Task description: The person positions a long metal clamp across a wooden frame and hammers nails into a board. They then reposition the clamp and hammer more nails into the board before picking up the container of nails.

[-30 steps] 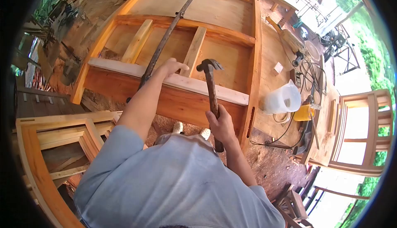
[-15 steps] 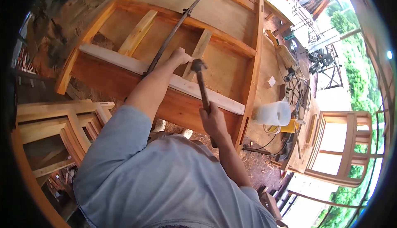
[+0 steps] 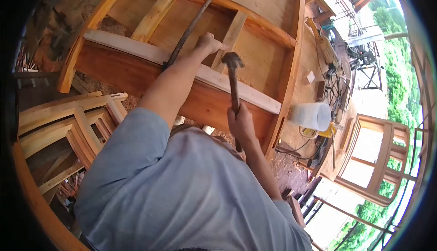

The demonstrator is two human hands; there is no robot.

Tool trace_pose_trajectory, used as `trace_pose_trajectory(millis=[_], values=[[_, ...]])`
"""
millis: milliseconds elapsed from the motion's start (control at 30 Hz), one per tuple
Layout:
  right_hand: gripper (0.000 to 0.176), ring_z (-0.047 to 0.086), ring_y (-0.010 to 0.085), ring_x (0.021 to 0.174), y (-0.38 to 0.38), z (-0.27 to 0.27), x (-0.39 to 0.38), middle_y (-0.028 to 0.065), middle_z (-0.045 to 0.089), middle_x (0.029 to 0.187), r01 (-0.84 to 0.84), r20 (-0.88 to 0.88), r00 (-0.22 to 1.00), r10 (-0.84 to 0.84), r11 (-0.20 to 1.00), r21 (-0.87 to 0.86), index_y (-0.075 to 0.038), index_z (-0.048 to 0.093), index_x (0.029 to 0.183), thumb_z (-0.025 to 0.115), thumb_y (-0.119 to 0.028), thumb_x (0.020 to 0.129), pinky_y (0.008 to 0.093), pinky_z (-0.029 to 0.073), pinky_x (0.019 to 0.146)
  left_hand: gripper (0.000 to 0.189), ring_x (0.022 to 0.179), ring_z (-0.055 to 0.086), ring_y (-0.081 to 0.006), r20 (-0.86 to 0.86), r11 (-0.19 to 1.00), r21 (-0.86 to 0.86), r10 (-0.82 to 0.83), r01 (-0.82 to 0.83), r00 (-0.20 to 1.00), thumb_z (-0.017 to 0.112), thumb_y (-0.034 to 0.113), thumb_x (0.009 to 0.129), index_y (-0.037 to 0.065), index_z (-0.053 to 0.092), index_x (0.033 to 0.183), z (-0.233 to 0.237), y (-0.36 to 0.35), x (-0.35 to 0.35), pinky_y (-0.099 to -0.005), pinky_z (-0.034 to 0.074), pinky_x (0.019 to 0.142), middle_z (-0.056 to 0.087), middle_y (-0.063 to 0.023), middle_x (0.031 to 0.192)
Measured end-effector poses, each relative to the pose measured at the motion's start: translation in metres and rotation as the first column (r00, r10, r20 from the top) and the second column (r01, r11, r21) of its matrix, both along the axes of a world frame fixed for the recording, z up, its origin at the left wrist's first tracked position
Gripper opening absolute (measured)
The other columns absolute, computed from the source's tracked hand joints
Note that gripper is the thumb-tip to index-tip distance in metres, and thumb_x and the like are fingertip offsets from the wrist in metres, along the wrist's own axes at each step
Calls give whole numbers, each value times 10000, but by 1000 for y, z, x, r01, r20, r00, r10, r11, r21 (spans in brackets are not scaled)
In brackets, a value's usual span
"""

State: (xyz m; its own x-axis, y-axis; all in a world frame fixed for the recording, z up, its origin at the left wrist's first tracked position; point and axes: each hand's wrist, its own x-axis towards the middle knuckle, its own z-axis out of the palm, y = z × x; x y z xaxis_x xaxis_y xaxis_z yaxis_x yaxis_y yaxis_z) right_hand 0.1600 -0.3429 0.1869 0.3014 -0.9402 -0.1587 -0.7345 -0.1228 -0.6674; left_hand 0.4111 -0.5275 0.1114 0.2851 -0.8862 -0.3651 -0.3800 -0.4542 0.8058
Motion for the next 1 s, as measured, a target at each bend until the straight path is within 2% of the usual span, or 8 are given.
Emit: trace_pose_trajectory(millis=[133,200,367,500,567,667,900,1000], values=[[138,512,75,534,-14,78,12,11,530,661,141,300,932,-206,965,223,-29,535,936,556,-163,967,262,416,469,1018,1298,532,-343,53,999,-11,-38,38,998,895,463,650,-139,474,1356,8,1,4,-362,426,1075,528,-303,1379],[105,485,68,530,-10,114,8,10,516,689,42,472,881,46,984,-173,-9,510,968,498,-111,991,237,399,461,957,1328,511,-313,64,997,69,-31,26,997,895,422,676,-70,483,1386,20,-3,3,-362,418,1088,522,-246,1416],[172,535,119,520,-6,194,33,85,570,678,316,800,593,93,887,-337,-2,518,991,490,-172,995,244,443,478,993,1332,508,-312,42,984,158,-93,85,995,883,471,673,-73,473,1395,7,-16,10,-362,415,1089,513,-252,1424],[154,531,136,529,-31,107,0,52,552,683,-23,302,937,176,892,-451,-22,531,964,518,-175,973,290,458,496,998,1341,499,-313,16,988,145,-49,47,999,897,448,657,-73,473,1396,14,-14,12,-361,410,1097,503,-254,1432],[179,524,131,530,-34,80,6,42,552,687,-29,78,997,21,995,99,-16,525,926,532,-191,960,300,446,486,1008,1348,491,-312,3,985,161,-62,60,998,902,439,653,-72,464,1404,14,-15,12,-361,403,1104,494,-251,1442],[246,533,116,533,-38,101,14,40,558,689,131,-108,990,-95,912,389,8,543,959,565,-237,950,298,438,470,1019,1362,476,-312,-37,995,96,13,-9,999,908,426,644,-71,455,1410,10,-22,13,-363,394,1113,484,-246,1454],[197,522,103,528,-23,193,28,35,528,645,184,688,719,104,925,-332,-1,536,909,479,-170,994,243,399,448,1041,1365,471,-318,-2,993,117,-31,31,1000,912,435,635,-71,445,1417,-2,-22,11,-362,390,1117,477,-248,1458],[196,545,195,625,-23,119,-6,73,535,774,100,802,589,96,976,-191,-74,517,1114,525,-194,958,354,472,536,1050,1365,471,-319,1,993,115,-23,23,1000,915,438,631,-72,442,1418,1,-20,10,-360,390,1117,476,-253,1456]])
